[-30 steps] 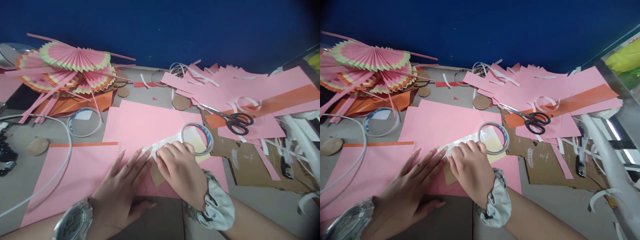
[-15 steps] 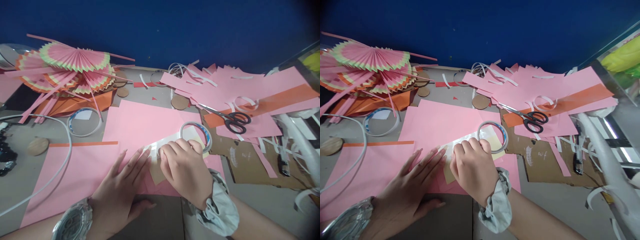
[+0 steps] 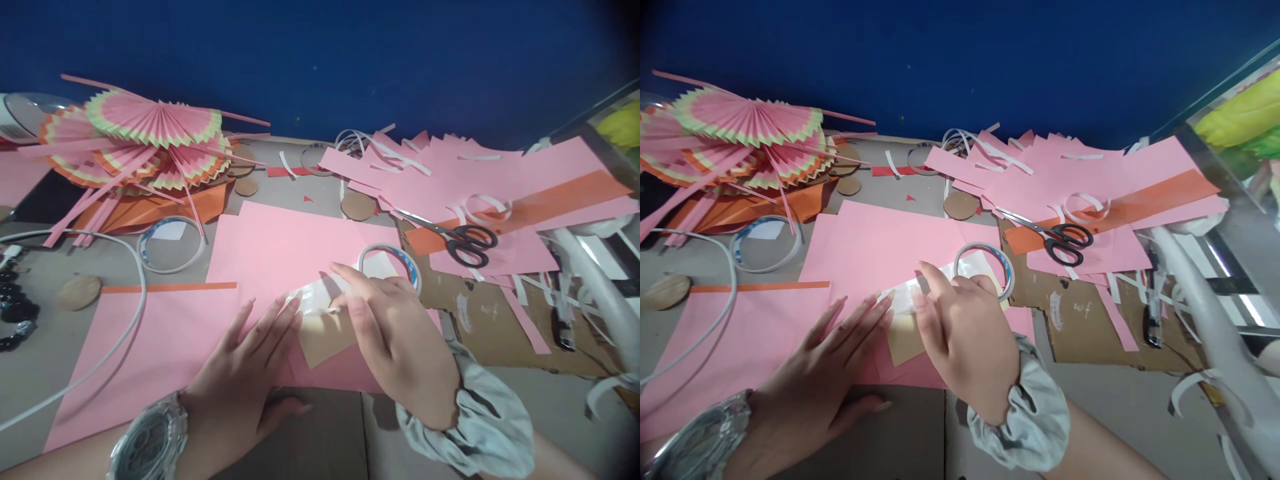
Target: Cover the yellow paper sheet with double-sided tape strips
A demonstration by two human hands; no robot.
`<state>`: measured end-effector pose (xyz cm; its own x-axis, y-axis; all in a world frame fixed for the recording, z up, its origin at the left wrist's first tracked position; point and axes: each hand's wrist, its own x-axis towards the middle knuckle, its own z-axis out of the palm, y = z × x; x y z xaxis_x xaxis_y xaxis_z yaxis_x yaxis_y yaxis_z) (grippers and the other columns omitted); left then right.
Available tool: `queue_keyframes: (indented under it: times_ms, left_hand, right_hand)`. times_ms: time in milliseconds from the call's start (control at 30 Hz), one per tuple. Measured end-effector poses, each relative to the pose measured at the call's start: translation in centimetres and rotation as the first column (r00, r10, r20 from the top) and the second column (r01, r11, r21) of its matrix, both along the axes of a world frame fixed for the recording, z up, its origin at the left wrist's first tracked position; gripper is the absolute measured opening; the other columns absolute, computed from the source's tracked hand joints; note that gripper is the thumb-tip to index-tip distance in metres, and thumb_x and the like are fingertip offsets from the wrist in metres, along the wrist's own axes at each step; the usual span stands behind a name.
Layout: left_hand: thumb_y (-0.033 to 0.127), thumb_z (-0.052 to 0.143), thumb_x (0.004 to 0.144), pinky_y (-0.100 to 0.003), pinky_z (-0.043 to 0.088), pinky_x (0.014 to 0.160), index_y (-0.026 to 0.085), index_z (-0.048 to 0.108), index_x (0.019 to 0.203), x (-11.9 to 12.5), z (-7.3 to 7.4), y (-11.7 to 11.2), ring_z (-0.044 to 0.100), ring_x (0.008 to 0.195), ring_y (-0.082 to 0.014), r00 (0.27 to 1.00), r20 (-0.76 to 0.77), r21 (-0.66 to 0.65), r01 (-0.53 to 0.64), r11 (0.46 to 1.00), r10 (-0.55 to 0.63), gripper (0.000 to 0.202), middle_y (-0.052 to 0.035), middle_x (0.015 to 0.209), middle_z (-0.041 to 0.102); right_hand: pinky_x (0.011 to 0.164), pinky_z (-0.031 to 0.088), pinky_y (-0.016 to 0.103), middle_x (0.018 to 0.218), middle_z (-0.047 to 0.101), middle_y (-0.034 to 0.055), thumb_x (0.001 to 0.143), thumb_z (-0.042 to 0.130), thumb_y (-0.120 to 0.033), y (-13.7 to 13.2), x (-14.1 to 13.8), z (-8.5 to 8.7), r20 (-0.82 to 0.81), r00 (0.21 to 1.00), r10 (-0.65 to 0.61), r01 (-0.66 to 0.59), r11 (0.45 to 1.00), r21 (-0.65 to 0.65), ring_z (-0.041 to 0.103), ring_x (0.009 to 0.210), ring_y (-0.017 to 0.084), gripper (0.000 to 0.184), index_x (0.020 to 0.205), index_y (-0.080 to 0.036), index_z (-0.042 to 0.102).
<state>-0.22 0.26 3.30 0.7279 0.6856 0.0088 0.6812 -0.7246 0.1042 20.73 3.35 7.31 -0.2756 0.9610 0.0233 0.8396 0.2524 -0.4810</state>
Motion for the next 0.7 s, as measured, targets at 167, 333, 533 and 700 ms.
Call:
queue_keyframes:
  times_ms: [167,333,533,700]
  left_hand:
    - [0.062,0.033,0.087,-0.047,0.008,0.112,0.006,0.028,0.140,0.0,-0.1,0.1,0.014,0.138,-0.0281,1.000,-0.009,0.002,0.013,1.000,-0.013,0.078,-0.0125,0.150,0.021]
    - [0.061,0.035,0.086,-0.047,0.008,0.112,0.006,0.028,0.140,0.0,-0.1,0.1,0.015,0.138,-0.0286,1.000,-0.007,0.020,0.017,1.000,-0.017,0.078,-0.0134,0.149,0.025]
    - [0.060,0.036,0.087,-0.047,0.008,0.112,0.006,0.028,0.140,0.0,0.0,0.0,0.014,0.138,-0.0288,1.000,-0.005,0.005,0.020,1.000,-0.020,0.076,-0.0126,0.149,0.023]
    - [0.059,0.037,0.087,-0.047,0.007,0.112,0.005,0.027,0.140,0.1,0.0,0.0,0.013,0.138,-0.0280,1.000,0.001,-0.007,0.015,1.000,-0.015,0.077,-0.0131,0.150,0.021]
  right_hand:
    - [0.082,0.038,0.043,0.084,0.071,0.0062,0.095,0.024,-0.034,-0.6,-0.1,0.4,0.035,0.999,0.002,-0.002,1.000,0.010,0.061,0.086,0.022,0.048,0.130,-0.009,0.045]
    - [0.089,0.042,0.040,0.098,0.071,0.0053,0.095,0.025,-0.030,-0.4,0.0,0.3,-0.066,0.996,-0.054,0.053,0.999,-0.011,0.060,0.101,0.022,0.044,0.126,-0.013,0.050]
    - [0.091,0.046,0.037,0.112,0.067,0.0023,0.095,0.026,-0.037,0.1,0.5,0.6,-0.250,0.948,-0.194,0.148,0.970,-0.191,0.059,0.106,0.020,0.042,0.123,-0.025,0.056]
    - [0.099,0.041,0.036,0.125,0.058,-0.0028,0.095,0.025,-0.043,0.5,1.3,0.5,-0.342,0.883,-0.322,0.189,0.910,-0.370,0.051,0.118,0.019,0.047,0.096,-0.029,0.070]
